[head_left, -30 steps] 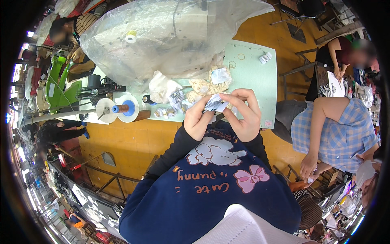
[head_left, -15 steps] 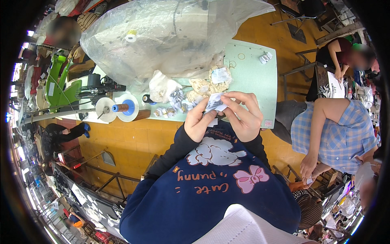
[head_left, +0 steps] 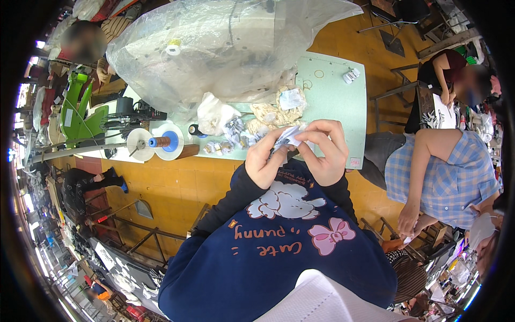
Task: The person picks up small white lace-like craft pieces from a table and places them into a clear plastic bag. They handle the items one at a time, occasionally adjusting the bag and the pile of pieces on the table.
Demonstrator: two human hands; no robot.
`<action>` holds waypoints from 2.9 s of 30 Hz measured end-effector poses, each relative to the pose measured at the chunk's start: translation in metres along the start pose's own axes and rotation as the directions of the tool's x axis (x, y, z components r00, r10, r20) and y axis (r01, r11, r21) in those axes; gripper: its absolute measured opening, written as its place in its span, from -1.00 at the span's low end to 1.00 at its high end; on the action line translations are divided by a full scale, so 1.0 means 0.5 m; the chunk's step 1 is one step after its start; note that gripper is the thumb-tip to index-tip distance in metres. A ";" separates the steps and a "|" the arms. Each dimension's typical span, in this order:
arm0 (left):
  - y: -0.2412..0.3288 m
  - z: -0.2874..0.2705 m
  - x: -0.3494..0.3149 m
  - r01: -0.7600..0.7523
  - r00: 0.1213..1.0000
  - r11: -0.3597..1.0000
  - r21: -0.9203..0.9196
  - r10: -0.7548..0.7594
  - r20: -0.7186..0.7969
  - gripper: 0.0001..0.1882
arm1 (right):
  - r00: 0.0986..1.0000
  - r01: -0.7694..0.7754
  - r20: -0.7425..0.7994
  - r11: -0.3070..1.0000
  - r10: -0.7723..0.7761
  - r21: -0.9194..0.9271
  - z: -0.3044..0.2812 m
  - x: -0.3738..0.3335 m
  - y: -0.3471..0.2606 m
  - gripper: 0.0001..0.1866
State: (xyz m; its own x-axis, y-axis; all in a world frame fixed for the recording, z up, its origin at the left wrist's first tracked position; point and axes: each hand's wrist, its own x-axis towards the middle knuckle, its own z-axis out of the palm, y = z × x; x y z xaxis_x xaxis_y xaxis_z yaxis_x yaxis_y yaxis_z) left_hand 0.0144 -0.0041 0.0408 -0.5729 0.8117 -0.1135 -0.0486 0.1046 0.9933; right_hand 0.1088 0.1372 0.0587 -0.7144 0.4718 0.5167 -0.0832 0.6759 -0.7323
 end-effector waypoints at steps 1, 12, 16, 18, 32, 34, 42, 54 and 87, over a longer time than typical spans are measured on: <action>-0.003 -0.001 -0.002 0.019 1.000 0.995 -0.095 -0.018 0.011 -0.55 | 1.000 0.016 -0.001 1.000 -0.016 -0.002 -0.002 0.000 -0.001 -0.74; -0.021 -0.007 -0.001 0.091 0.996 0.780 -0.619 -0.074 0.053 -0.50 | 0.971 0.181 0.144 0.979 -0.193 0.094 -0.005 0.001 -0.002 -0.78; -0.006 -0.004 0.000 0.068 0.996 0.967 -0.247 -0.080 -0.040 -0.58 | 0.988 0.082 0.128 0.993 -0.092 0.080 -0.008 0.005 0.002 -0.79; -0.001 -0.007 0.000 -0.015 0.999 0.999 -0.046 0.013 -0.040 -0.62 | 0.993 0.003 0.117 0.999 -0.009 0.049 -0.006 0.005 0.005 -0.79; 0.017 0.001 0.004 -0.140 0.982 0.963 0.228 0.165 -0.096 -0.61 | 0.985 0.139 0.106 0.989 -0.134 -0.042 0.004 -0.008 0.013 -0.66; 0.020 0.002 0.006 -0.138 0.978 0.944 0.299 0.178 -0.111 -0.62 | 0.980 0.183 0.098 0.980 -0.176 -0.072 0.007 -0.007 0.013 -0.63; 0.021 0.001 0.010 -0.174 0.966 0.922 0.346 0.229 -0.124 -0.63 | 0.975 0.218 0.074 0.967 -0.210 -0.132 0.005 -0.002 0.020 -0.62; 0.009 -0.004 0.004 -0.081 0.989 0.984 0.159 0.099 -0.106 -0.55 | 0.974 0.225 0.058 0.970 -0.221 -0.089 0.000 -0.004 0.018 -0.72; -0.005 -0.013 0.002 -0.007 0.998 0.999 -0.039 0.005 -0.055 -0.57 | 0.973 0.137 0.183 0.990 -0.142 0.042 0.011 -0.008 0.016 -0.82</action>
State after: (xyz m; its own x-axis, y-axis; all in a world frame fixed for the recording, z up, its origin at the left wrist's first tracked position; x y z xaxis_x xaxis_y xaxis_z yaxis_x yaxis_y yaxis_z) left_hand 0.0087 -0.0073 0.0382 -0.6173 0.7794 -0.1069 -0.0759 0.0763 0.9942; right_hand 0.1069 0.1377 0.0482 -0.8104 0.2591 0.5254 -0.2093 0.7096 -0.6728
